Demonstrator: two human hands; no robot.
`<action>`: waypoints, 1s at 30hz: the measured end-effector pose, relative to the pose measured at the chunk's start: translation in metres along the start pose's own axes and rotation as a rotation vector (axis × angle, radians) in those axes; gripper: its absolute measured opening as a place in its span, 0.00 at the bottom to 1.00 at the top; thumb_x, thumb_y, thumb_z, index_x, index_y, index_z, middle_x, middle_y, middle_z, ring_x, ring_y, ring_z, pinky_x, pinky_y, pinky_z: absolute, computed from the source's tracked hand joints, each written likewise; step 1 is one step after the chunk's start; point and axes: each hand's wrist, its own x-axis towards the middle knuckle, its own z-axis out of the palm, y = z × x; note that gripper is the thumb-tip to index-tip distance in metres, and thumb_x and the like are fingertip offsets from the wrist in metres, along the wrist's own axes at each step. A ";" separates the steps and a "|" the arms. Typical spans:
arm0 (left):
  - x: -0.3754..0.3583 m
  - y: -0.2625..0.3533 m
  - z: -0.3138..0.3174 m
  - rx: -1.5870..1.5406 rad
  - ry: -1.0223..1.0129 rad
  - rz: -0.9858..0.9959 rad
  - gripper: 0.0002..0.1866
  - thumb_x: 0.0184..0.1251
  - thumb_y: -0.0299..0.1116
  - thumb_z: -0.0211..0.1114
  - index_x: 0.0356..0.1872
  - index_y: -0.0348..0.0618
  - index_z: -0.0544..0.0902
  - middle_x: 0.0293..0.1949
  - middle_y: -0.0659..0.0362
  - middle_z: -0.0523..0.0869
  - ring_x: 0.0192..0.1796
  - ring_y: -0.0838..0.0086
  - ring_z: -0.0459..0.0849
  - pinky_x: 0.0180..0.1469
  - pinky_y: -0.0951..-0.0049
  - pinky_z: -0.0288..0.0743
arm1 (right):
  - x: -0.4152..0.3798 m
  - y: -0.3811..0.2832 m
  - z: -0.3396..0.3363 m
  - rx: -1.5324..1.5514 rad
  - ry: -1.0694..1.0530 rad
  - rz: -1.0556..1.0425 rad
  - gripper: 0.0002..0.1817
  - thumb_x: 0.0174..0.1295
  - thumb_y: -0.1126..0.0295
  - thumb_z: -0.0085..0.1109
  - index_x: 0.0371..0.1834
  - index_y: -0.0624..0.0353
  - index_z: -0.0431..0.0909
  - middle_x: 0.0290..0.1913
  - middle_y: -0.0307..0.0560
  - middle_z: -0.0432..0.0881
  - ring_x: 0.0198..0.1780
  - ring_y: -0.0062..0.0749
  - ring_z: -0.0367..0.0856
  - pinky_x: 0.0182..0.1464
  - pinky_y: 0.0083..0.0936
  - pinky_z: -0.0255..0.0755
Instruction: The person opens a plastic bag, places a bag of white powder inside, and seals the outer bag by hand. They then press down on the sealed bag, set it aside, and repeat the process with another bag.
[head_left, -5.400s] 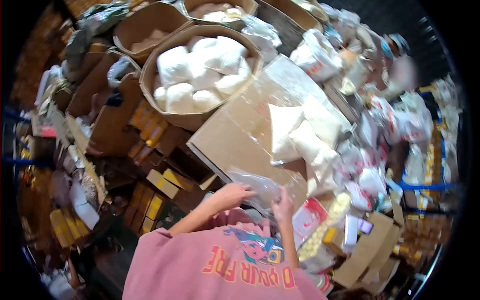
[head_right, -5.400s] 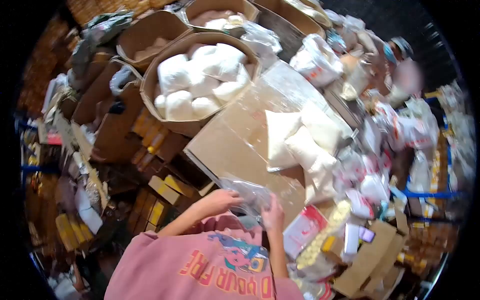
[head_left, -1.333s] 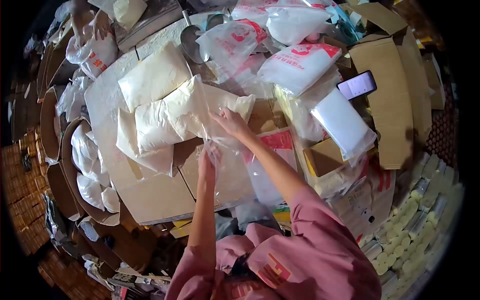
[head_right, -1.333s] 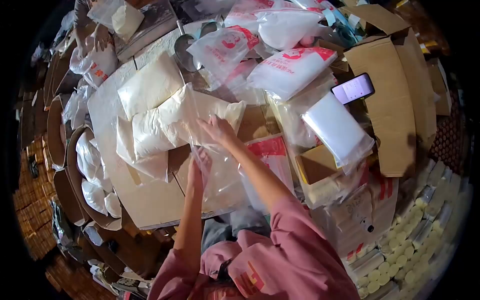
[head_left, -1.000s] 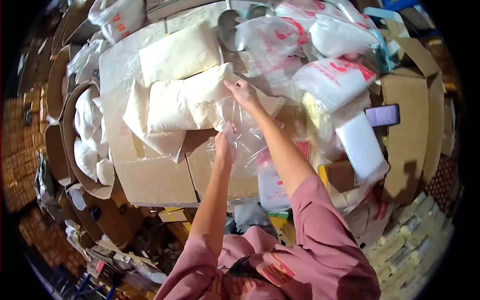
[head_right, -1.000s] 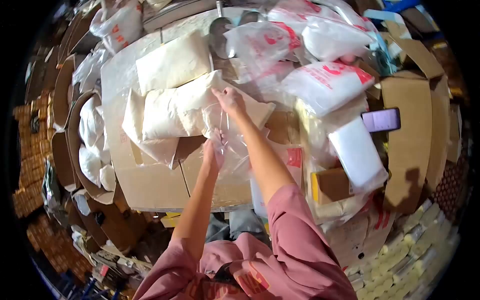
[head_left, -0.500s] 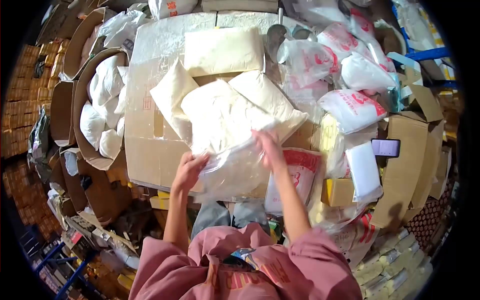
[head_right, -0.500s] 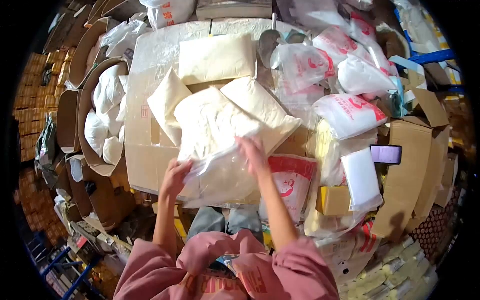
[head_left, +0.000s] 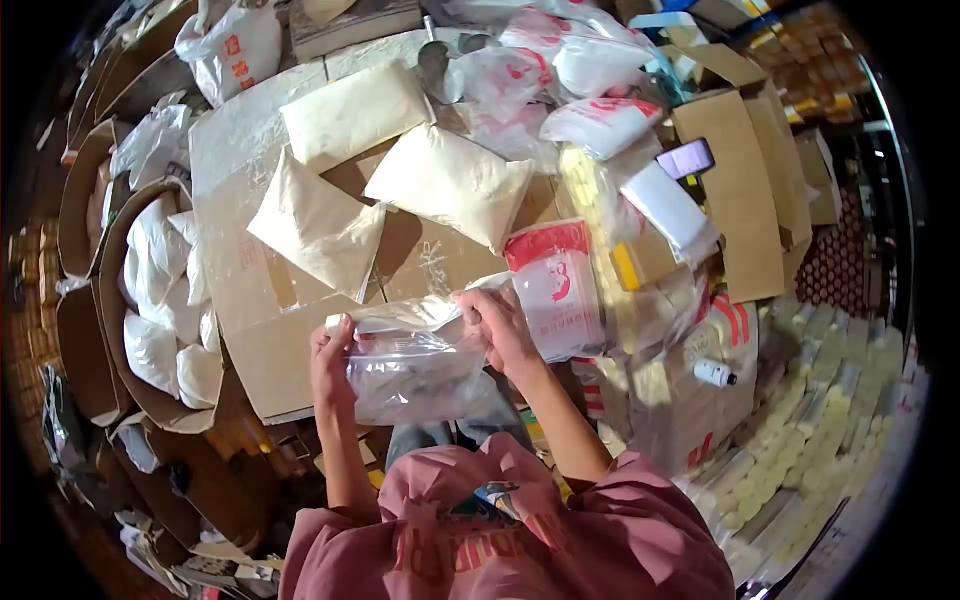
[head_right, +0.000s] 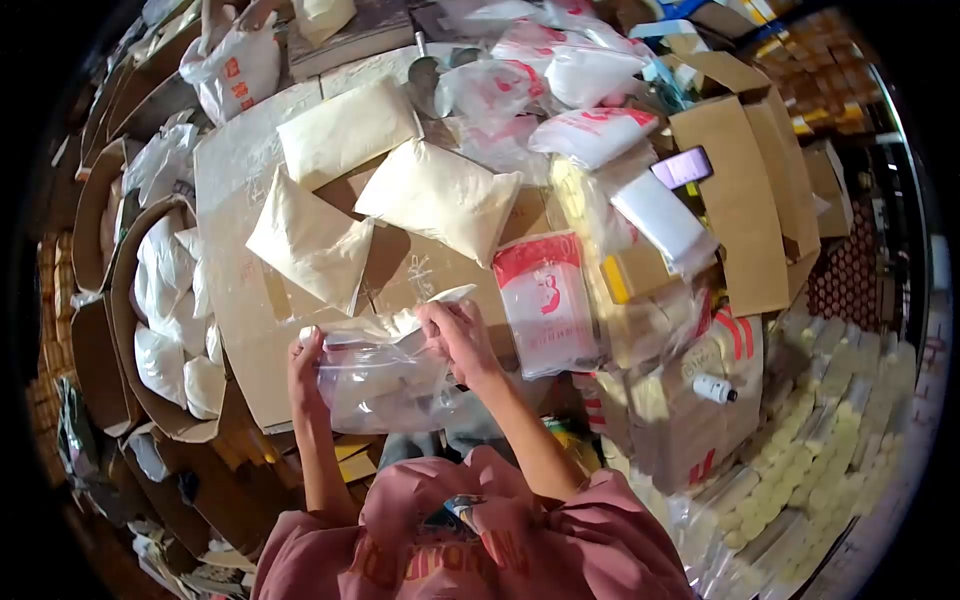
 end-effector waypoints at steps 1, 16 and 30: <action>-0.002 0.000 -0.001 -0.008 -0.035 0.011 0.09 0.66 0.36 0.61 0.30 0.42 0.81 0.24 0.64 0.80 0.26 0.82 0.75 0.31 0.81 0.67 | -0.005 -0.003 -0.001 -0.007 -0.009 -0.014 0.14 0.60 0.68 0.57 0.17 0.58 0.72 0.17 0.31 0.67 0.14 0.11 0.58 0.15 0.14 0.49; 0.028 -0.152 -0.095 0.432 -0.289 -0.450 0.15 0.68 0.40 0.62 0.27 0.40 0.83 0.23 0.69 0.78 0.24 0.85 0.71 0.28 0.81 0.62 | 0.044 0.189 -0.143 -0.917 -0.089 -0.243 0.15 0.60 0.59 0.57 0.31 0.62 0.79 0.20 0.41 0.76 0.24 0.24 0.74 0.32 0.31 0.70; -0.001 -0.210 -0.141 0.376 -0.371 -0.776 0.09 0.65 0.37 0.64 0.31 0.43 0.82 0.26 0.68 0.79 0.26 0.86 0.72 0.28 0.83 0.65 | -0.001 0.199 -0.200 -0.320 -0.552 0.669 0.16 0.61 0.55 0.63 0.31 0.58 0.79 0.26 0.34 0.75 0.24 0.14 0.68 0.24 0.13 0.60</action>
